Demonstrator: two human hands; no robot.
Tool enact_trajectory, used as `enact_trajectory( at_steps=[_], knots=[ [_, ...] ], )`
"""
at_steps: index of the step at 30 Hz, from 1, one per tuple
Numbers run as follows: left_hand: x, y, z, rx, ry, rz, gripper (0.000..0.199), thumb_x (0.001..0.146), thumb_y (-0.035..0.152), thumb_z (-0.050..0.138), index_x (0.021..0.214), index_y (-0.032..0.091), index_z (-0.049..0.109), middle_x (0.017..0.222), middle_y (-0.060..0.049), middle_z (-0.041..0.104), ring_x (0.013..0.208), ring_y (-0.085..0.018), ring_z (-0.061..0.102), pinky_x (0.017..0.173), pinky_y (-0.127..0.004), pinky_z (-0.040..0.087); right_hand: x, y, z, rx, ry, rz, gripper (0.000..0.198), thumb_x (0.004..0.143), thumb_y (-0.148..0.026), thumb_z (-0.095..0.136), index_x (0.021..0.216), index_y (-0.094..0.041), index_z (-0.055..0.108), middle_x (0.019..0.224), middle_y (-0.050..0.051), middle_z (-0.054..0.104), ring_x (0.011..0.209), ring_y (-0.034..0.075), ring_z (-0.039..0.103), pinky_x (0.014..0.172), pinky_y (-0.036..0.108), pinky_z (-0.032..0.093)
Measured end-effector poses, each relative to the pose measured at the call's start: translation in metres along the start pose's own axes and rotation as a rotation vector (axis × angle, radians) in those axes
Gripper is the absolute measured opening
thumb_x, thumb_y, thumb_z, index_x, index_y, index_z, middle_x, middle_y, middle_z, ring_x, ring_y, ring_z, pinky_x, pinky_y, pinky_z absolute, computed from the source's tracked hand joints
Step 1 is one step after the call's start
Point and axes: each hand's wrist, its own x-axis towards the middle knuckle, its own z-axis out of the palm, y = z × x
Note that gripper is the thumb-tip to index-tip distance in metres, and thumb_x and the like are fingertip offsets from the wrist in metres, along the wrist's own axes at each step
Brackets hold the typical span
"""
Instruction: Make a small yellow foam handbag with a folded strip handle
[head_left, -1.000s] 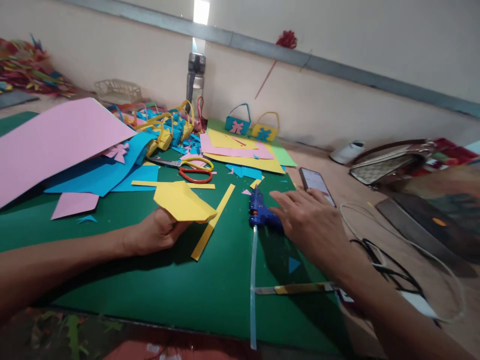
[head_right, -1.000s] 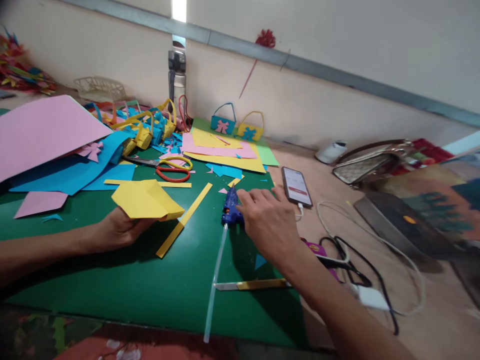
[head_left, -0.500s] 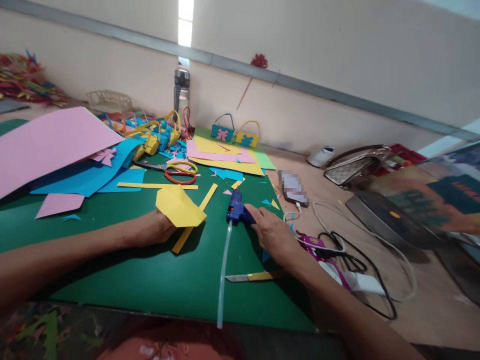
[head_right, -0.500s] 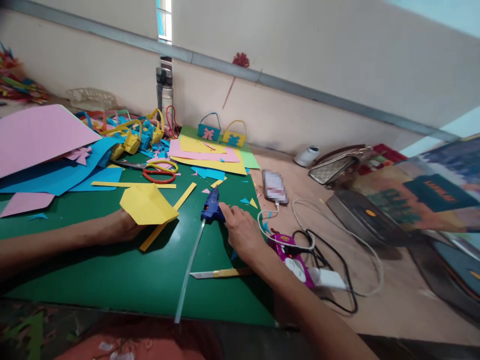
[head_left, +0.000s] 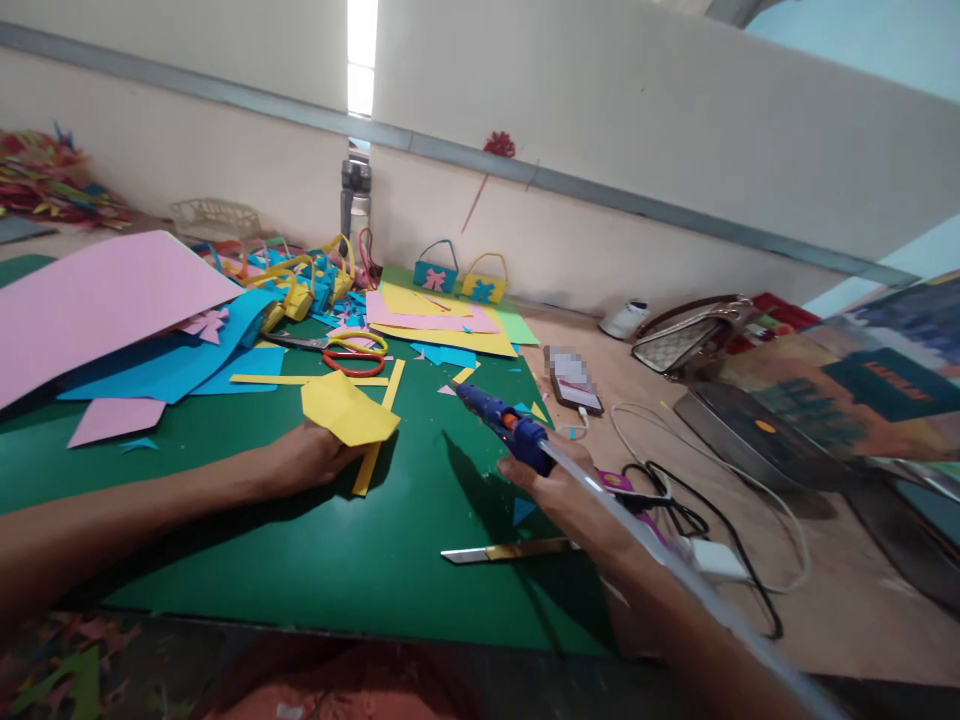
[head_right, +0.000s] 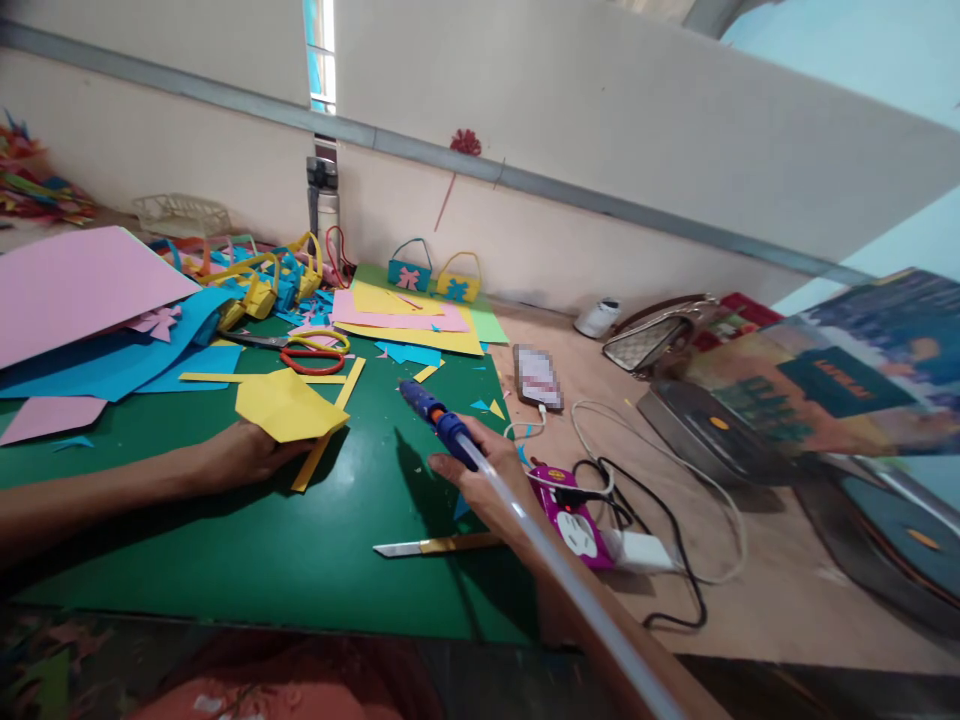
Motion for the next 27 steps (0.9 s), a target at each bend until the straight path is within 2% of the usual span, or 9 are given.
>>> enact_trajectory(
  at_steps=[2,5,7,11,16,20,25,27],
  knots=[
    [0.003,0.002,-0.004,-0.03,-0.012,-0.072,0.031,0.086,0.03,0.043,0.104,0.018,0.066,0.108,-0.01,0.068,0.103,-0.026,0.062,0.092,-0.036,0.047,-0.006,-0.005,0.001,0.065,-0.082,0.075,0.03,0.072,-0.044,0.059,0.084,-0.017,0.063,0.069,0.001,0.06,0.062,0.018,0.054,0.057,0.03,0.045],
    [0.007,0.004,-0.011,-0.083,-0.044,-0.063,0.032,0.087,0.029,0.041,0.105,0.02,0.066,0.111,-0.008,0.067,0.108,-0.025,0.059,0.095,-0.036,0.045,-0.015,-0.011,0.003,0.214,-0.204,0.148,0.034,0.071,-0.048,0.059,0.087,-0.018,0.063,0.075,0.003,0.063,0.069,0.021,0.059,0.059,0.032,0.048],
    [0.01,0.002,-0.013,-0.101,-0.076,-0.058,0.033,0.085,0.027,0.042,0.107,0.018,0.065,0.112,-0.009,0.067,0.108,-0.025,0.059,0.097,-0.039,0.044,-0.02,-0.015,0.006,0.214,-0.309,0.188,0.03,0.072,-0.047,0.057,0.082,-0.019,0.063,0.076,0.004,0.065,0.07,0.022,0.061,0.06,0.033,0.05],
    [0.01,-0.004,-0.012,-0.141,-0.091,-0.154,0.031,0.078,0.023,0.055,0.106,0.017,0.066,0.111,-0.009,0.067,0.107,-0.026,0.059,0.097,-0.041,0.044,-0.026,-0.024,0.013,0.144,-0.458,0.177,0.025,0.073,-0.045,0.055,0.079,-0.022,0.062,0.08,0.006,0.068,0.073,0.023,0.064,0.063,0.033,0.052],
    [0.011,-0.005,-0.012,-0.156,-0.107,-0.165,0.028,0.076,0.019,0.058,0.103,0.02,0.067,0.108,-0.006,0.069,0.108,-0.024,0.059,0.095,-0.037,0.045,-0.023,-0.038,0.019,-0.055,-0.529,0.109,0.03,0.075,-0.048,0.05,0.085,-0.023,0.064,0.067,0.004,0.066,0.059,0.021,0.06,0.049,0.029,0.047],
    [0.013,0.0,-0.015,-0.136,-0.155,-0.242,0.028,0.077,0.02,0.06,0.105,0.019,0.067,0.108,-0.005,0.069,0.105,-0.023,0.06,0.089,-0.031,0.047,-0.022,-0.045,0.019,-0.273,-0.544,0.122,0.035,0.078,-0.049,0.047,0.094,-0.025,0.066,0.067,0.002,0.067,0.059,0.021,0.061,0.052,0.029,0.048],
    [0.014,0.005,-0.017,-0.038,-0.23,-0.366,0.018,0.078,0.024,0.06,0.089,0.013,0.07,0.091,-0.008,0.072,0.082,-0.022,0.066,0.071,-0.028,0.049,-0.025,-0.051,0.019,-0.37,-0.548,0.128,0.038,0.078,-0.051,0.044,0.092,-0.026,0.068,0.065,0.002,0.067,0.059,0.021,0.061,0.052,0.029,0.049],
    [0.014,0.004,-0.016,-0.022,-0.229,-0.36,0.02,0.078,0.026,0.061,0.089,0.013,0.07,0.09,-0.008,0.072,0.08,-0.022,0.066,0.069,-0.028,0.048,-0.026,-0.053,0.019,-0.387,-0.543,0.115,0.037,0.079,-0.051,0.043,0.089,-0.026,0.068,0.063,0.002,0.066,0.057,0.021,0.061,0.051,0.029,0.049]
  ],
)
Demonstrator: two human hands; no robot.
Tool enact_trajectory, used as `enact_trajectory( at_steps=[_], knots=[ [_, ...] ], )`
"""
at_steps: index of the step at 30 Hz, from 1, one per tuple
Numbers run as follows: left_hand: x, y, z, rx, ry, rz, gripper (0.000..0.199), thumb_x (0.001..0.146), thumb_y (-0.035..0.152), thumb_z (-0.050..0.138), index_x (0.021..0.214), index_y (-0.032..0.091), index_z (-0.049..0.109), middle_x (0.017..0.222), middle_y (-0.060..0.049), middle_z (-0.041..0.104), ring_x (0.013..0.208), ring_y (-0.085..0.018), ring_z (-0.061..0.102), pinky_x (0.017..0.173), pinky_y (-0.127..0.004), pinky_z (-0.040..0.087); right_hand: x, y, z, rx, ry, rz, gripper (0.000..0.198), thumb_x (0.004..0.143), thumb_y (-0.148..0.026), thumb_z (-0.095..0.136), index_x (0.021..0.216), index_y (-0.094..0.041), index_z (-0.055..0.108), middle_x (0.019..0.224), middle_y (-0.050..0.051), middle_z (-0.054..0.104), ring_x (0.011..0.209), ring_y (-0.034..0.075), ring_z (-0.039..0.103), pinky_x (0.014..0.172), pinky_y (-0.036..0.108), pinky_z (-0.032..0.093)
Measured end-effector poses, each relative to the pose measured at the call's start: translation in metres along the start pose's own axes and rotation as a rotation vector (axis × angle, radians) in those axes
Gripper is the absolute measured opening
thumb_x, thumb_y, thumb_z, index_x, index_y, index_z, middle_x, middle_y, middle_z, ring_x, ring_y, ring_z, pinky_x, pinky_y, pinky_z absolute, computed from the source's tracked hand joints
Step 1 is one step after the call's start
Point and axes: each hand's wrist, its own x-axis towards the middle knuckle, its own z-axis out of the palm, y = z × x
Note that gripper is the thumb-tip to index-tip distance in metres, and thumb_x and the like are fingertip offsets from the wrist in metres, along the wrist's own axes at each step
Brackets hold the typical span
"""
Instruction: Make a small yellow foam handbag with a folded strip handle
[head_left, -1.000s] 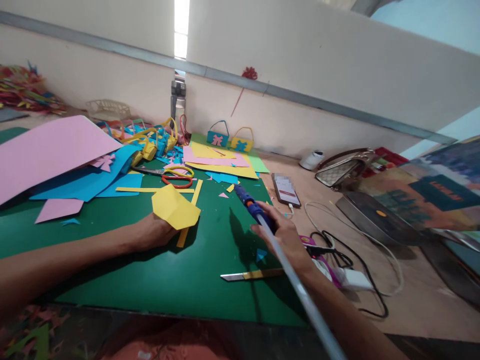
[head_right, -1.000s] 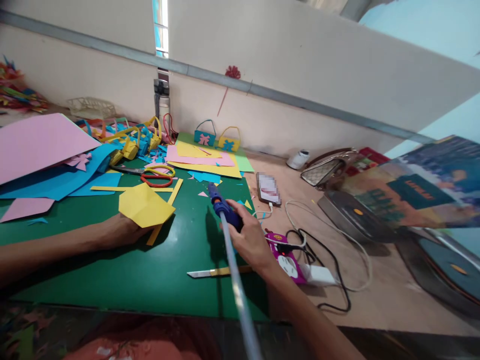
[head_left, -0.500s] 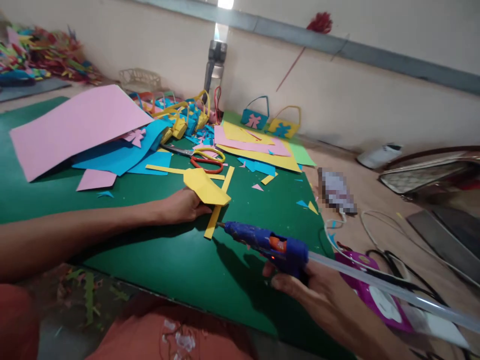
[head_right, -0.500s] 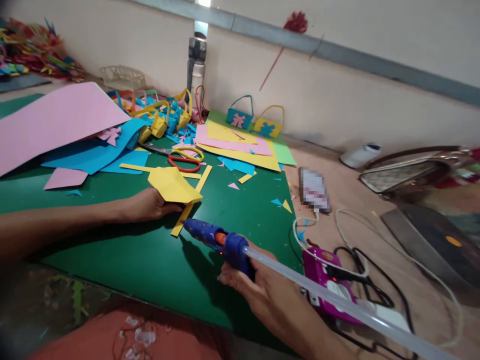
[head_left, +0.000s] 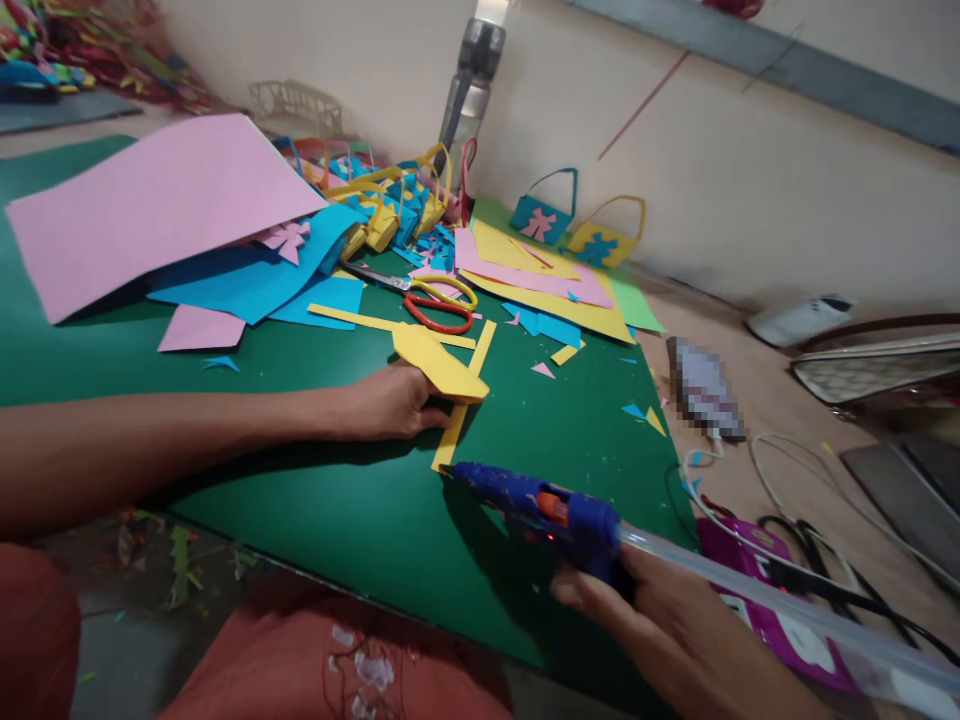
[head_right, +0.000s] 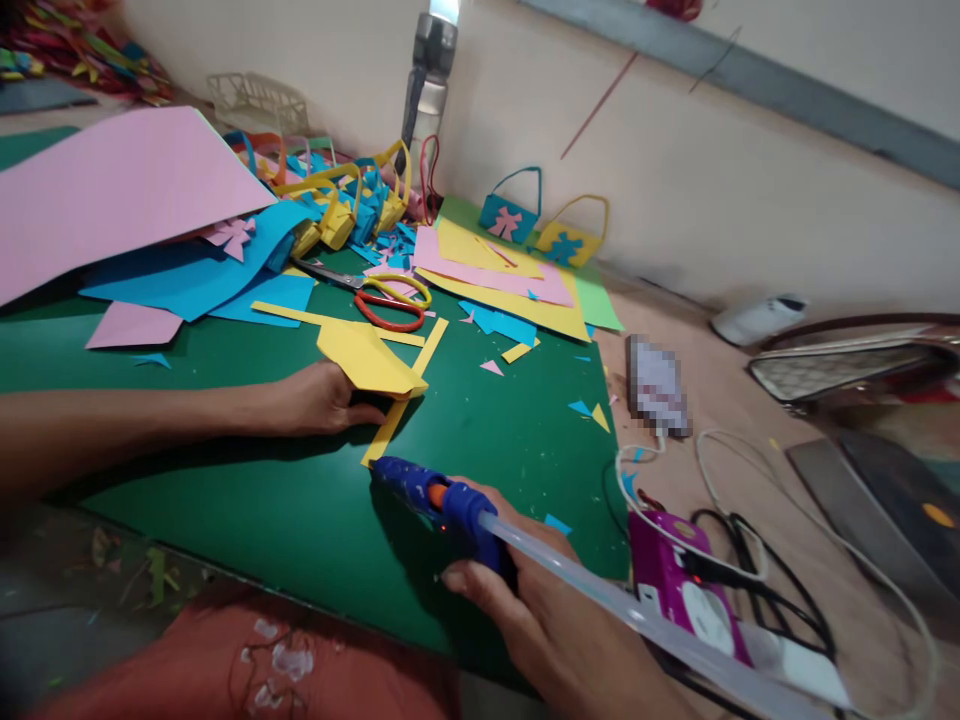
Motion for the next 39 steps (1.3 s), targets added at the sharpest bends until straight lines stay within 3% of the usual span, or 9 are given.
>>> enact_trajectory(
  at_steps=[9,15,19,24,30,35,39],
  knots=[
    [0.0022,-0.0058,0.0025,-0.03,0.017,0.092,0.022,0.078,0.023,0.06,0.095,0.013,0.068,0.089,-0.007,0.072,0.077,-0.018,0.064,0.07,-0.026,0.047,-0.0006,-0.0024,-0.0019,-0.021,0.043,-0.082,0.034,0.078,-0.051,0.046,0.091,-0.027,0.067,0.066,0.003,0.068,0.068,0.023,0.064,0.058,0.029,0.052],
    [0.001,-0.0042,0.0012,-0.068,0.006,0.091,0.027,0.078,0.023,0.059,0.102,0.014,0.067,0.098,-0.008,0.071,0.085,-0.02,0.064,0.074,-0.028,0.047,-0.0023,-0.0045,-0.0058,-0.029,0.056,-0.101,0.035,0.079,-0.052,0.044,0.091,-0.027,0.066,0.065,0.004,0.067,0.07,0.024,0.065,0.06,0.031,0.053],
    [0.0004,-0.0017,-0.0002,-0.025,-0.004,0.07,0.026,0.078,0.023,0.06,0.1,0.011,0.068,0.091,-0.009,0.072,0.076,-0.019,0.064,0.068,-0.027,0.048,-0.0021,-0.0043,-0.005,-0.02,0.036,-0.108,0.035,0.08,-0.053,0.044,0.091,-0.027,0.066,0.07,0.004,0.069,0.073,0.023,0.066,0.061,0.031,0.054],
    [0.001,-0.0036,0.0006,-0.048,0.024,0.118,0.025,0.078,0.022,0.061,0.1,0.016,0.068,0.093,-0.006,0.072,0.083,-0.019,0.065,0.073,-0.026,0.048,0.0006,-0.0054,-0.0064,-0.032,0.069,-0.098,0.036,0.078,-0.053,0.046,0.092,-0.028,0.067,0.069,0.004,0.069,0.074,0.024,0.067,0.063,0.032,0.055],
    [0.0012,-0.0046,0.0013,-0.036,0.011,0.1,0.025,0.079,0.023,0.06,0.101,0.014,0.067,0.101,-0.009,0.07,0.091,-0.022,0.064,0.08,-0.03,0.049,-0.0025,-0.006,-0.0052,-0.009,0.039,-0.093,0.039,0.08,-0.052,0.045,0.102,-0.027,0.065,0.083,0.004,0.072,0.078,0.023,0.067,0.066,0.03,0.055],
    [0.0002,-0.0013,-0.0012,-0.05,-0.002,0.091,0.026,0.079,0.021,0.061,0.104,0.014,0.066,0.097,-0.007,0.071,0.085,-0.02,0.065,0.078,-0.029,0.049,0.0045,-0.0061,-0.0034,-0.042,0.024,-0.062,0.035,0.08,-0.049,0.044,0.092,-0.026,0.067,0.07,0.003,0.07,0.066,0.022,0.066,0.059,0.03,0.054],
    [0.0003,-0.0022,-0.0006,-0.084,-0.004,0.111,0.027,0.079,0.02,0.06,0.105,0.014,0.066,0.105,-0.009,0.069,0.096,-0.022,0.063,0.084,-0.03,0.047,0.0003,-0.0055,-0.0047,-0.041,0.062,-0.07,0.031,0.079,-0.048,0.045,0.087,-0.027,0.067,0.063,0.002,0.067,0.066,0.023,0.065,0.059,0.03,0.053]
  ],
)
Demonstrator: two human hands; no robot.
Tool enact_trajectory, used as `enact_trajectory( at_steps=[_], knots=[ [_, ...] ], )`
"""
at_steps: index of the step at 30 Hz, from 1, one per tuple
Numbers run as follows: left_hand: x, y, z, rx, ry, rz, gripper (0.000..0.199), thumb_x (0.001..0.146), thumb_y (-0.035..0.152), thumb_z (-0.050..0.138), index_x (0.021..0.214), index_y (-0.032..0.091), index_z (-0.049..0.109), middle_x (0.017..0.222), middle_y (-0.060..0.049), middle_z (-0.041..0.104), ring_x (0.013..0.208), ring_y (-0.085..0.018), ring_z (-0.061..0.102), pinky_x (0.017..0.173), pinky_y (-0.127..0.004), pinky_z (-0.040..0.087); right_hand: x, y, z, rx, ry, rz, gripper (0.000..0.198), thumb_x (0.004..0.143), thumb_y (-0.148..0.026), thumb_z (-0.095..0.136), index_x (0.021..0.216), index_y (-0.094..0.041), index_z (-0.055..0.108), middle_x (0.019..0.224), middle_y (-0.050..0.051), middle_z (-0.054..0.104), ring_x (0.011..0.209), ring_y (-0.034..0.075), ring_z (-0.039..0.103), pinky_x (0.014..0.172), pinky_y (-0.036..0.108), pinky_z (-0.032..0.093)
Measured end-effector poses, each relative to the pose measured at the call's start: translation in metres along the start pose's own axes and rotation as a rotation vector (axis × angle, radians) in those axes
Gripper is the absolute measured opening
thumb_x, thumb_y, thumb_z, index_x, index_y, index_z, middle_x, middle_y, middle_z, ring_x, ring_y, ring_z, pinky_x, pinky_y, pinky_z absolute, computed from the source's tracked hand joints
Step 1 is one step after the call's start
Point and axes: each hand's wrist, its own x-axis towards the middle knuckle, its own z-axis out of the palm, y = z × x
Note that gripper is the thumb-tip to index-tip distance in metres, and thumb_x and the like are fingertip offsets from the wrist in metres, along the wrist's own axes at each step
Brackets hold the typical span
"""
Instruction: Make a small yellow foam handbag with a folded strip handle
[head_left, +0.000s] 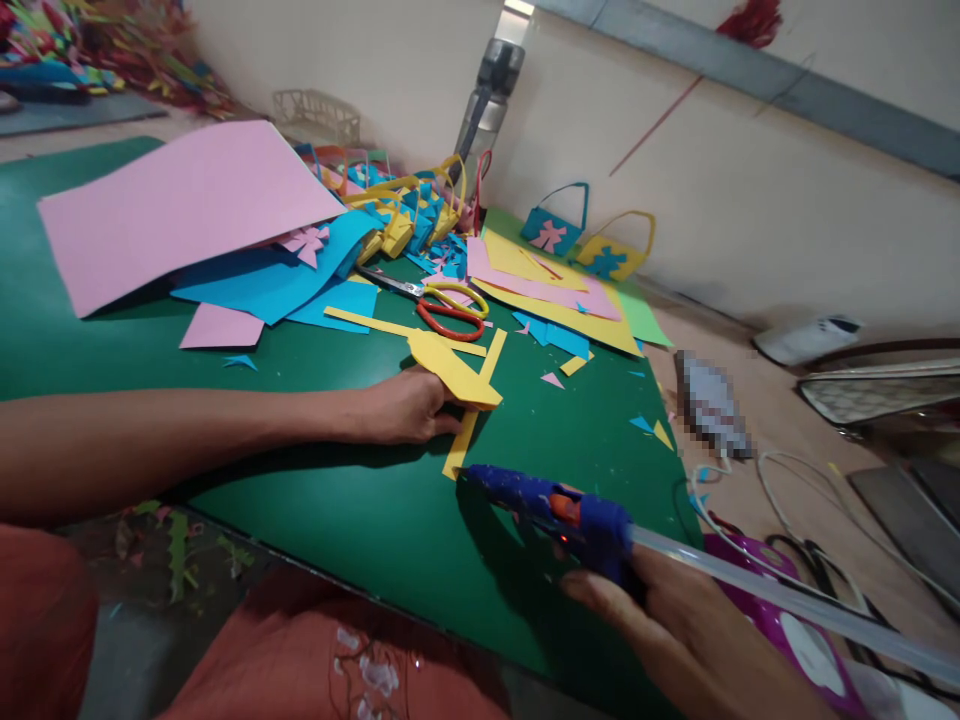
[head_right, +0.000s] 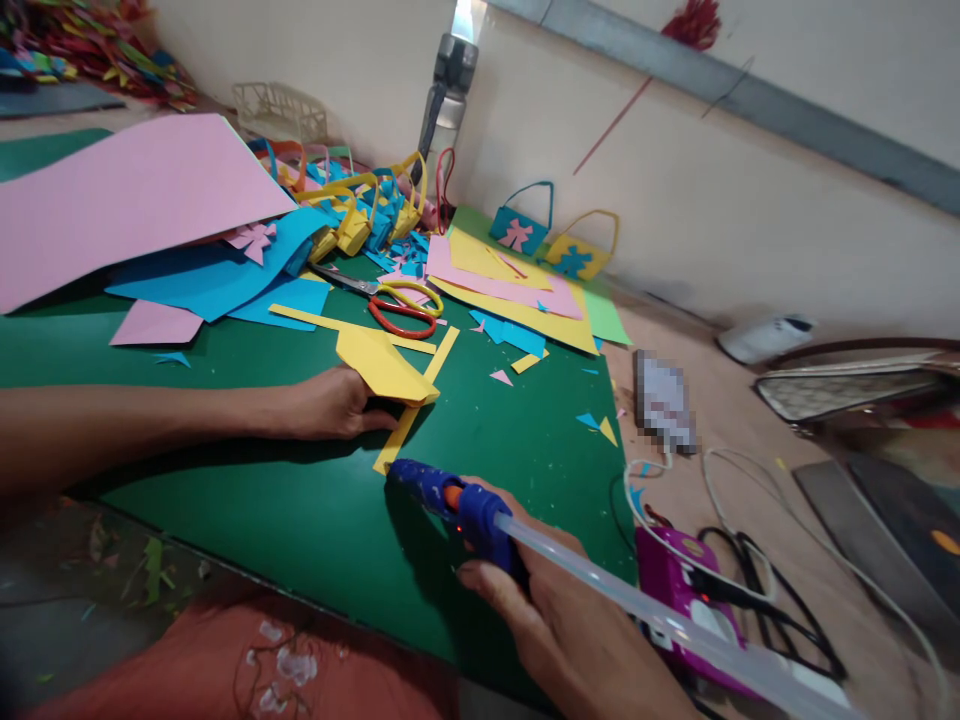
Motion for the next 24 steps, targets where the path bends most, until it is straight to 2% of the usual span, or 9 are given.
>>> enact_trajectory(
  at_steps=[6,11,16,19,24],
  knots=[
    [0.001,-0.003,0.002,-0.022,0.007,0.015,0.029,0.079,0.02,0.06,0.107,0.017,0.066,0.108,-0.008,0.068,0.1,-0.024,0.062,0.087,-0.033,0.047,0.002,-0.002,0.001,0.032,-0.014,-0.003,0.03,0.079,-0.048,0.045,0.082,-0.026,0.066,0.062,0.002,0.067,0.059,0.021,0.063,0.053,0.029,0.051],
    [0.001,-0.003,0.001,-0.005,0.001,0.057,0.026,0.08,0.018,0.059,0.105,0.017,0.066,0.109,-0.007,0.068,0.098,-0.02,0.062,0.086,-0.03,0.046,0.008,-0.004,-0.003,0.026,0.012,0.02,0.028,0.078,-0.044,0.046,0.082,-0.025,0.066,0.06,0.002,0.066,0.052,0.02,0.061,0.048,0.027,0.048],
    [0.0,-0.002,0.001,0.023,0.001,0.014,0.027,0.08,0.019,0.06,0.106,0.015,0.066,0.105,-0.008,0.069,0.093,-0.02,0.064,0.083,-0.03,0.047,0.0,-0.002,-0.002,0.021,0.021,0.015,0.032,0.079,-0.047,0.046,0.093,-0.027,0.067,0.067,0.002,0.068,0.062,0.021,0.064,0.056,0.029,0.051],
    [0.0,-0.002,0.001,0.007,-0.008,0.013,0.026,0.08,0.019,0.059,0.105,0.016,0.066,0.106,-0.008,0.069,0.095,-0.021,0.064,0.083,-0.03,0.047,0.002,-0.001,0.001,0.025,-0.008,0.026,0.036,0.08,-0.047,0.044,0.1,-0.026,0.066,0.068,0.002,0.069,0.06,0.021,0.064,0.056,0.029,0.051],
    [0.0,-0.004,0.001,-0.035,0.006,0.081,0.026,0.08,0.018,0.059,0.105,0.018,0.066,0.111,-0.006,0.067,0.102,-0.021,0.061,0.088,-0.03,0.045,0.007,-0.004,0.0,0.04,0.005,0.021,0.032,0.08,-0.044,0.045,0.095,-0.026,0.066,0.062,0.002,0.067,0.057,0.021,0.062,0.054,0.029,0.05]
  ],
)
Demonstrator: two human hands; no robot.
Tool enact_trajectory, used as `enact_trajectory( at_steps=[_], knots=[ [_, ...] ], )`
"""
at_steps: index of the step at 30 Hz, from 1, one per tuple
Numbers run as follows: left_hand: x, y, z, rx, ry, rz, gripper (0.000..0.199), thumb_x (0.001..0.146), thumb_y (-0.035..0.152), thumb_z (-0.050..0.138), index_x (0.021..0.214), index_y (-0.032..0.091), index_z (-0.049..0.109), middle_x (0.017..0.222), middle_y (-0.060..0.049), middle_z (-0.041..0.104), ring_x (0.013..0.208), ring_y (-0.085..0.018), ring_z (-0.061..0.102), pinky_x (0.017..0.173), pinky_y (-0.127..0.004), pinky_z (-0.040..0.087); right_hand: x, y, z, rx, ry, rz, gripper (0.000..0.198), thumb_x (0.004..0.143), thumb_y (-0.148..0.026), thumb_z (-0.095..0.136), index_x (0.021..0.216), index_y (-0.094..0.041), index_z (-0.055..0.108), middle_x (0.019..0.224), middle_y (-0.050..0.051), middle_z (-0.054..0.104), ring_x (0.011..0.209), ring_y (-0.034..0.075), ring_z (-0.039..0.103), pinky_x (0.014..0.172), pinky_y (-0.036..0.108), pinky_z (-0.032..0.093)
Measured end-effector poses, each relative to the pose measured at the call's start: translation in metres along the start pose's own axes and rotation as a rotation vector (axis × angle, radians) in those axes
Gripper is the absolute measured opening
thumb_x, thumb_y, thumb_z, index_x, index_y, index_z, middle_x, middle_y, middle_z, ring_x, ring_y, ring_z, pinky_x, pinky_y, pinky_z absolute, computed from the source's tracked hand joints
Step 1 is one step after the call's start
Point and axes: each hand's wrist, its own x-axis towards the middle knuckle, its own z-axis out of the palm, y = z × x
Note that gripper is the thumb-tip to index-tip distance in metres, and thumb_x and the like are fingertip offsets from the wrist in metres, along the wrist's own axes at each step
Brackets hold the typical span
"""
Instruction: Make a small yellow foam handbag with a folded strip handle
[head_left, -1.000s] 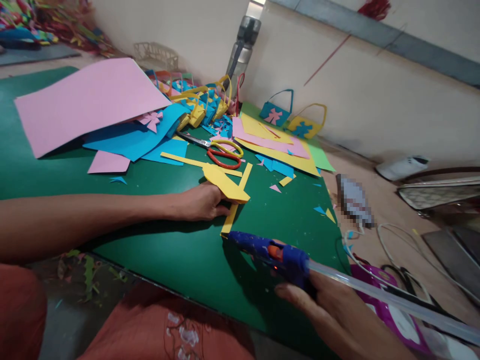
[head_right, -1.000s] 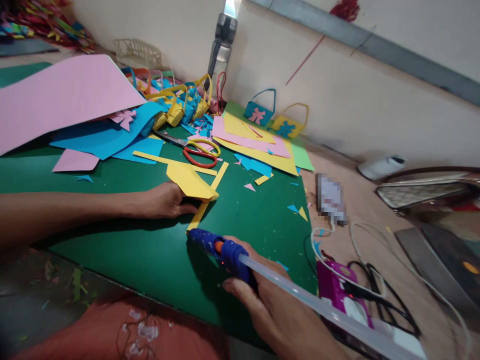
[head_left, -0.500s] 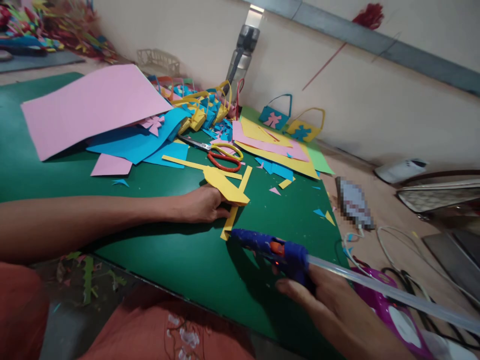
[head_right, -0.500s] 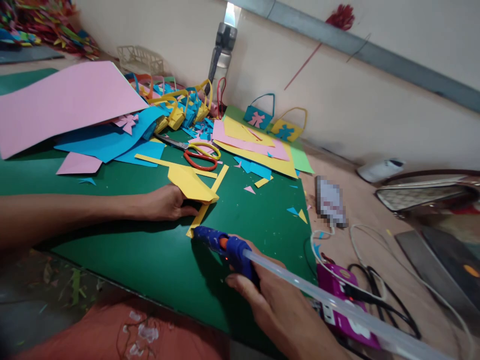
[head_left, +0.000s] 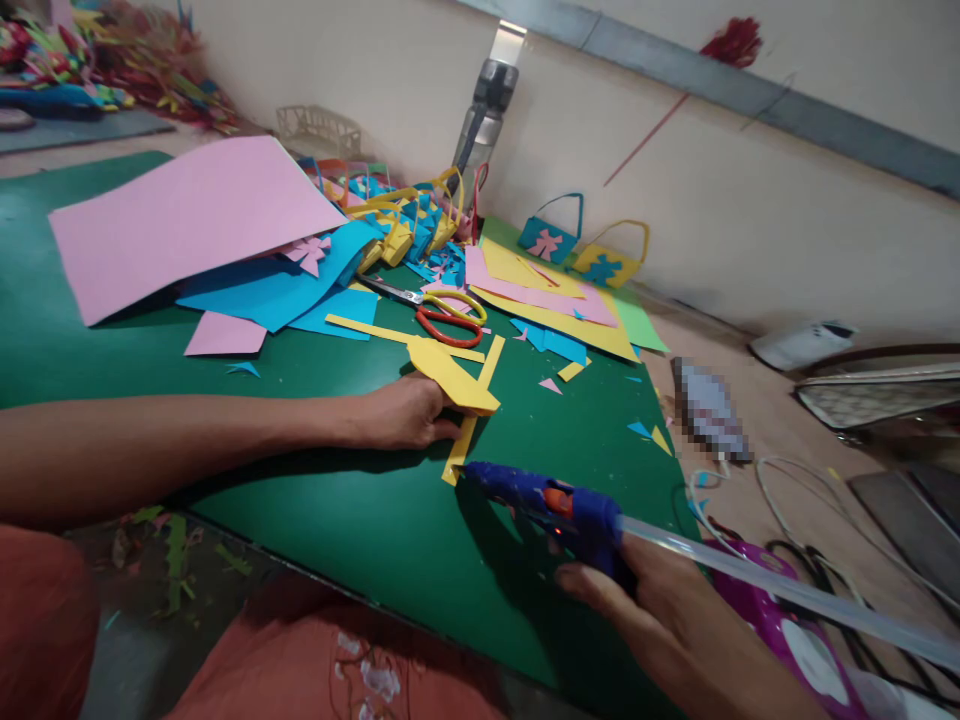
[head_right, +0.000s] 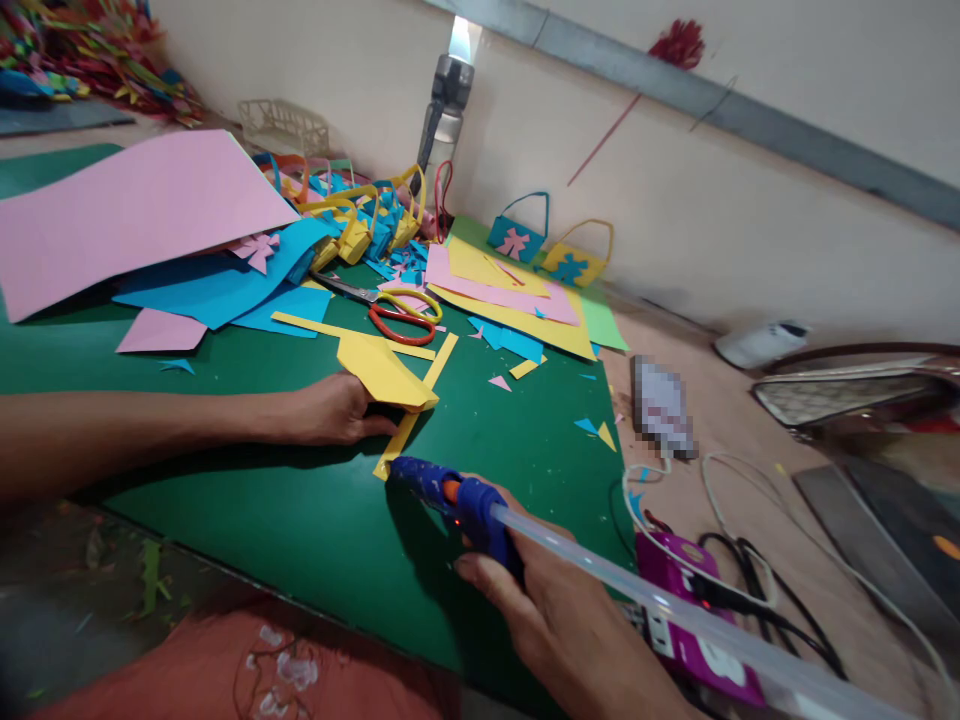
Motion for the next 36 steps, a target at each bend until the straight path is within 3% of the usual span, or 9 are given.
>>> enact_trajectory(
  at_steps=[5,10,16,20,26,32,36],
  knots=[
    [0.0,0.001,0.0,0.007,0.006,-0.027,0.025,0.079,0.019,0.06,0.103,0.019,0.067,0.109,-0.006,0.068,0.101,-0.021,0.061,0.088,-0.031,0.046,0.0,-0.001,0.0,0.004,-0.009,-0.005,0.03,0.079,-0.047,0.046,0.085,-0.026,0.067,0.066,0.002,0.068,0.06,0.021,0.063,0.054,0.029,0.051],
    [0.0,0.003,-0.001,0.0,0.002,-0.027,0.025,0.079,0.017,0.06,0.102,0.018,0.067,0.106,-0.006,0.069,0.097,-0.02,0.063,0.086,-0.029,0.046,0.005,0.002,0.0,0.032,-0.003,-0.003,0.032,0.079,-0.044,0.046,0.093,-0.024,0.066,0.073,0.004,0.07,0.065,0.022,0.064,0.059,0.03,0.051],
    [-0.001,0.002,0.0,0.011,0.008,-0.024,0.024,0.079,0.018,0.06,0.102,0.018,0.067,0.106,-0.007,0.069,0.099,-0.021,0.062,0.087,-0.031,0.046,-0.006,0.002,-0.002,-0.008,0.021,0.001,0.032,0.078,-0.047,0.047,0.093,-0.028,0.067,0.062,0.003,0.067,0.064,0.024,0.065,0.057,0.031,0.052],
    [-0.001,0.003,-0.001,0.036,-0.01,-0.063,0.023,0.08,0.021,0.059,0.101,0.017,0.067,0.106,-0.007,0.069,0.098,-0.022,0.063,0.085,-0.031,0.047,-0.008,0.0,0.0,0.015,0.011,0.003,0.032,0.078,-0.047,0.047,0.095,-0.028,0.067,0.067,0.002,0.069,0.064,0.023,0.065,0.056,0.03,0.052],
    [-0.001,0.005,-0.002,0.017,0.004,-0.046,0.03,0.079,0.019,0.059,0.109,0.017,0.064,0.113,-0.008,0.066,0.102,-0.021,0.061,0.088,-0.031,0.046,0.001,0.003,0.0,0.022,0.029,0.004,0.027,0.078,-0.043,0.046,0.081,-0.025,0.065,0.062,0.001,0.067,0.055,0.019,0.062,0.052,0.027,0.049],
    [0.0,0.003,-0.001,0.053,-0.008,-0.104,0.023,0.079,0.024,0.059,0.098,0.014,0.068,0.093,-0.008,0.072,0.085,-0.021,0.065,0.078,-0.031,0.049,-0.005,0.004,0.004,0.014,0.018,-0.006,0.028,0.077,-0.047,0.048,0.081,-0.026,0.066,0.059,0.0,0.065,0.053,0.019,0.06,0.048,0.026,0.047],
    [-0.001,0.004,-0.001,0.036,-0.002,-0.089,0.025,0.079,0.021,0.059,0.102,0.016,0.067,0.1,-0.008,0.071,0.095,-0.023,0.063,0.084,-0.033,0.048,-0.002,0.002,0.005,-0.007,0.0,0.001,0.03,0.08,-0.046,0.046,0.085,-0.025,0.066,0.06,0.0,0.065,0.053,0.019,0.059,0.05,0.027,0.047]
  ],
)
